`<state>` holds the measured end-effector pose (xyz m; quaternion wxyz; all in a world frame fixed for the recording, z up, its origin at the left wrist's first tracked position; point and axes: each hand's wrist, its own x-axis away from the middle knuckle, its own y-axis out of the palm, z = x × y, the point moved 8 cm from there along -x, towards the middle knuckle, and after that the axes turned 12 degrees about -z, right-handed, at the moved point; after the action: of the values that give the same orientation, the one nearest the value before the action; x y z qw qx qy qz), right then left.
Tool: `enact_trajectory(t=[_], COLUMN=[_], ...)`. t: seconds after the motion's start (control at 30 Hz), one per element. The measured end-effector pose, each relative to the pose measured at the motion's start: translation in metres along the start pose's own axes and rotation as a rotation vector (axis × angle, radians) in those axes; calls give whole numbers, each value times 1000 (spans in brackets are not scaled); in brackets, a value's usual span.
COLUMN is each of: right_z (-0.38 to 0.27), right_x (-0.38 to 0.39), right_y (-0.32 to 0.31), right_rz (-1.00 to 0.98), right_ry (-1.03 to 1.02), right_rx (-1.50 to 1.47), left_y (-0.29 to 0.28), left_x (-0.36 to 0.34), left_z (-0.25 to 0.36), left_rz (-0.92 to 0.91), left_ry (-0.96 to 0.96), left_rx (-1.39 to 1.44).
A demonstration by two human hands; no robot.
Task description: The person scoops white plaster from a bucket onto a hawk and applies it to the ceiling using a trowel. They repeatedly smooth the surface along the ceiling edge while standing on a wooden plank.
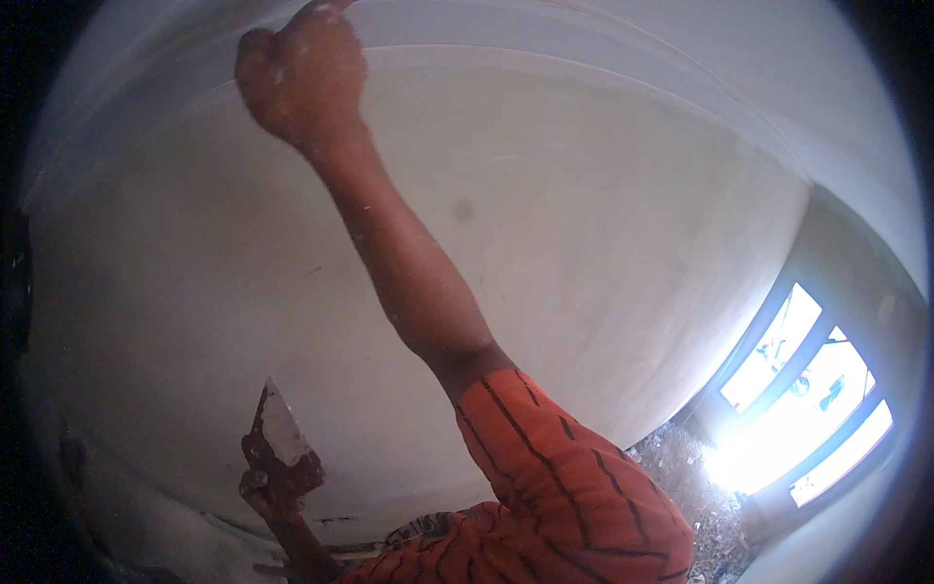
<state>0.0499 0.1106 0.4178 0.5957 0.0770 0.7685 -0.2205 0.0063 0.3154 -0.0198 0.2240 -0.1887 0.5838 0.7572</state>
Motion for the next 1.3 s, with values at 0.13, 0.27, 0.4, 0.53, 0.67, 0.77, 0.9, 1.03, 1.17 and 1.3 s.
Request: enact_trajectory(t=[0.13, 0.27, 0.4, 0.53, 0.67, 0.77, 0.9, 1.03, 1.17, 1.3], right_z=[-3, -1, 14, 23, 55, 47, 34, 35, 33, 42], right_x=[30, 137, 254, 308, 279, 174, 89, 49, 48, 44], right_y=[28, 82, 108, 92, 70, 6, -29, -64, -114, -162], right_rz=[-89, -751, -1391, -1658, -1356, -602, -373, -392, -105, -63], right_ry=[-128, -377, -241, -132, -222, -228, -88, -9, -113, 66], right_rx=[134, 46, -88, -125, 377, 765, 1011, 1191, 1314, 1334], left_y=[2, 23, 26, 7, -4, -23, -34, -25, -9, 4], left_x=[7, -7, -2, 4, 11, 16, 23, 15, 14, 11], left_z=[1, -8, -11, -4, -6, -4, -3, -6, -6, -3], left_rz=[209, -13, 114, 128, 205, 79, 143, 110, 223, 252], left_ry=[118, 72, 93, 160, 191, 130, 95, 29, 27, 56], left_rx=[-76, -40, 34, -118, -51, -47, -10, 15, 7, -36])
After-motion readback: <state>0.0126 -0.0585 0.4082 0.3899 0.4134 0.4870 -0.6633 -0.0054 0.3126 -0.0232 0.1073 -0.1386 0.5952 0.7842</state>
